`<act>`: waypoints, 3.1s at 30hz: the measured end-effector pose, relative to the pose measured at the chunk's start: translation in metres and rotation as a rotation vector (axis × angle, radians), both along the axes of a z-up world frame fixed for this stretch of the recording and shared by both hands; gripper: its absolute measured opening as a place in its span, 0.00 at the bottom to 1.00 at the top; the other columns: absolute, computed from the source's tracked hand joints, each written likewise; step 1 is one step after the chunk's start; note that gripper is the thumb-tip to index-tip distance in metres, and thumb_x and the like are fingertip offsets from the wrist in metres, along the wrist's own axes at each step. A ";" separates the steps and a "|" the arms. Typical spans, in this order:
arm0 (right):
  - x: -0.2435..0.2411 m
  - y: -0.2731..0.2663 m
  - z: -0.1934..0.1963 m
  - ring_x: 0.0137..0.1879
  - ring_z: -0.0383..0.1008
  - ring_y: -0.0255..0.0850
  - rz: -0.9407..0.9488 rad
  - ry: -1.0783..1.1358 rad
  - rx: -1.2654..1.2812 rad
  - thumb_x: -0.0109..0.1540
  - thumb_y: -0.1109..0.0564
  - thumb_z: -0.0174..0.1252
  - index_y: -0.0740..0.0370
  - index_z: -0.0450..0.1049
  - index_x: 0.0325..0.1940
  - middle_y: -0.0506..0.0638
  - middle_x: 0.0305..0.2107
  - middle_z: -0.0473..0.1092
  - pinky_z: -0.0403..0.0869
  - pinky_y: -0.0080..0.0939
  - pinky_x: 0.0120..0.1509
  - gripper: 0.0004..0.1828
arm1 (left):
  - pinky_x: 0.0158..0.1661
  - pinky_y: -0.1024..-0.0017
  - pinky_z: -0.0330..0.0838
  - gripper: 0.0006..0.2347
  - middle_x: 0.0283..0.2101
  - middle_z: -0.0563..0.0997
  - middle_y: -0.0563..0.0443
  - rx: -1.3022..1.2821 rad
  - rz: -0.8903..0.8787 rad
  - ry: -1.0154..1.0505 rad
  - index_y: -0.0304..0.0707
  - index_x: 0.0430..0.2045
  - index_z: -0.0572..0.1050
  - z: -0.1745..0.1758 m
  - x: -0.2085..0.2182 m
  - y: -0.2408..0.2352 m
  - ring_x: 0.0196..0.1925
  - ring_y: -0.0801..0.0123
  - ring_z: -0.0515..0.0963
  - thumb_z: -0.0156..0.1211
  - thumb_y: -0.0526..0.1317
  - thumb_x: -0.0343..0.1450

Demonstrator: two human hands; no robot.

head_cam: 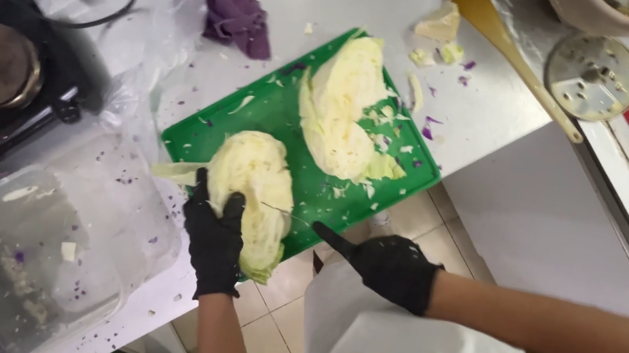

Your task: Cutting a whole green cabbage into smaller pieces on a cutting board using a chef knife.

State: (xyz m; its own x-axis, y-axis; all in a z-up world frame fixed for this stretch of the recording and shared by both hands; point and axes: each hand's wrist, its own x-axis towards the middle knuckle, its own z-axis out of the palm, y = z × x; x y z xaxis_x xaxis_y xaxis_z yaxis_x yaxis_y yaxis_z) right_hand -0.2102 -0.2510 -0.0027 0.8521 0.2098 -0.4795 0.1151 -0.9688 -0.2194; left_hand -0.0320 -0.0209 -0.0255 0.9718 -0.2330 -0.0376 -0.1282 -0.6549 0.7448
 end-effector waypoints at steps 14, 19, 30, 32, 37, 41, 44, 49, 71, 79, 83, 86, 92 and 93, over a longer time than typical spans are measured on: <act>0.014 -0.018 0.053 0.14 0.67 0.43 0.060 -0.253 0.013 0.64 0.63 0.41 0.43 0.44 0.81 0.53 0.16 0.68 0.62 0.45 0.13 0.41 | 0.60 0.50 0.67 0.37 0.60 0.71 0.24 0.157 0.126 -0.119 0.26 0.69 0.63 0.003 -0.006 0.004 0.60 0.37 0.71 0.76 0.48 0.70; 0.031 -0.020 0.064 0.20 0.72 0.48 -0.103 -0.011 0.361 0.63 0.61 0.45 0.45 0.47 0.80 0.59 0.23 0.72 0.68 0.49 0.22 0.40 | 0.58 0.55 0.70 0.49 0.60 0.71 0.29 -0.477 0.078 0.123 0.24 0.66 0.55 0.036 0.002 -0.015 0.59 0.41 0.74 0.80 0.48 0.54; 0.007 -0.022 0.104 0.22 0.69 0.49 -0.008 -0.187 0.250 0.58 0.64 0.48 0.56 0.51 0.78 0.60 0.23 0.71 0.69 0.50 0.25 0.42 | 0.64 0.51 0.61 0.51 0.60 0.69 0.26 0.034 0.094 0.014 0.26 0.69 0.56 0.022 -0.001 -0.017 0.63 0.38 0.67 0.81 0.46 0.51; -0.013 -0.033 0.114 0.17 0.65 0.44 0.234 -0.320 -0.108 0.58 0.64 0.48 0.63 0.47 0.78 0.54 0.17 0.66 0.68 0.46 0.20 0.42 | 0.64 0.53 0.62 0.50 0.63 0.68 0.28 -0.028 0.138 0.131 0.32 0.71 0.56 0.034 0.000 -0.019 0.65 0.40 0.67 0.78 0.46 0.52; -0.007 -0.039 0.120 0.17 0.61 0.39 0.244 -0.333 -0.254 0.57 0.64 0.49 0.62 0.46 0.81 0.47 0.13 0.60 0.64 0.43 0.20 0.47 | 0.65 0.45 0.55 0.52 0.66 0.62 0.21 0.288 0.047 -0.034 0.34 0.71 0.51 0.046 -0.016 -0.053 0.67 0.31 0.60 0.81 0.49 0.54; 0.013 -0.035 0.112 0.17 0.63 0.45 -0.087 -0.151 0.328 0.50 0.59 0.53 0.55 0.45 0.79 0.51 0.12 0.64 0.66 0.50 0.20 0.52 | 0.63 0.43 0.55 0.51 0.67 0.61 0.18 0.434 0.041 -0.105 0.39 0.71 0.50 0.054 -0.022 -0.074 0.67 0.30 0.60 0.79 0.50 0.54; 0.016 -0.028 0.082 0.13 0.58 0.44 -0.068 -0.141 0.131 0.56 0.61 0.53 0.49 0.43 0.80 0.52 0.09 0.61 0.64 0.51 0.18 0.49 | 0.65 0.45 0.56 0.51 0.67 0.61 0.21 0.303 0.026 0.078 0.40 0.72 0.52 0.055 -0.004 -0.053 0.68 0.32 0.61 0.78 0.49 0.54; -0.001 -0.021 0.055 0.12 0.57 0.40 -0.043 0.142 0.087 0.56 0.66 0.47 0.51 0.38 0.83 0.50 0.08 0.57 0.61 0.45 0.15 0.51 | 0.66 0.46 0.57 0.50 0.66 0.65 0.24 0.230 -0.002 -0.001 0.33 0.71 0.54 0.041 0.001 -0.037 0.68 0.33 0.62 0.80 0.47 0.54; 0.030 -0.074 0.186 0.16 0.53 0.30 0.868 -0.888 -1.050 0.65 0.68 0.43 0.48 0.48 0.83 0.41 0.14 0.49 0.59 0.32 0.16 0.41 | 0.66 0.61 0.60 0.53 0.69 0.64 0.36 -0.035 -0.516 0.376 0.35 0.72 0.55 0.036 0.093 0.021 0.70 0.52 0.64 0.83 0.46 0.52; 0.041 -0.072 0.198 0.15 0.48 0.30 0.997 -0.864 -1.105 0.63 0.68 0.38 0.46 0.49 0.84 0.42 0.14 0.47 0.56 0.31 0.15 0.44 | 0.65 0.58 0.61 0.53 0.67 0.65 0.34 0.008 -0.532 0.322 0.37 0.72 0.56 0.027 0.092 0.023 0.69 0.47 0.65 0.83 0.51 0.51; 0.044 -0.071 0.200 0.15 0.47 0.29 0.996 -0.966 -1.179 0.64 0.67 0.37 0.44 0.48 0.84 0.44 0.13 0.46 0.55 0.29 0.16 0.43 | 0.66 0.58 0.63 0.53 0.67 0.67 0.33 -0.048 -0.554 0.278 0.36 0.70 0.56 0.016 0.093 0.022 0.69 0.46 0.67 0.82 0.54 0.50; 0.061 -0.069 0.195 0.17 0.62 0.36 0.673 -0.204 -0.390 0.60 0.67 0.40 0.54 0.46 0.81 0.48 0.17 0.58 0.68 0.38 0.20 0.43 | 0.64 0.56 0.64 0.54 0.64 0.66 0.31 0.148 -0.526 0.290 0.42 0.73 0.54 0.042 0.083 0.014 0.66 0.42 0.67 0.80 0.56 0.51; 0.112 -0.012 0.182 0.32 0.74 0.52 0.288 0.211 -0.058 0.61 0.56 0.44 0.57 0.41 0.81 0.56 0.27 0.72 0.74 0.51 0.36 0.44 | 0.61 0.47 0.59 0.54 0.66 0.61 0.24 0.342 -0.474 0.083 0.41 0.71 0.53 0.051 0.052 -0.006 0.65 0.32 0.62 0.83 0.54 0.51; 0.111 -0.009 0.176 0.32 0.74 0.52 0.272 0.223 -0.060 0.61 0.56 0.44 0.57 0.41 0.81 0.56 0.27 0.72 0.74 0.51 0.36 0.44 | 0.61 0.47 0.59 0.54 0.66 0.61 0.24 0.335 -0.492 0.090 0.41 0.71 0.53 0.053 0.052 -0.008 0.65 0.32 0.62 0.83 0.54 0.51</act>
State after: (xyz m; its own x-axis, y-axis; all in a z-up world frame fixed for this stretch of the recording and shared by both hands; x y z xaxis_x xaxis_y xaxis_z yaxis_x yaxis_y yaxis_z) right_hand -0.0988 -0.2603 0.1737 0.6422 0.3805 -0.6655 0.3260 -0.9213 -0.2121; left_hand 0.0197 -0.0293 0.0274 0.7426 -0.6157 -0.2637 -0.4220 -0.7358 0.5297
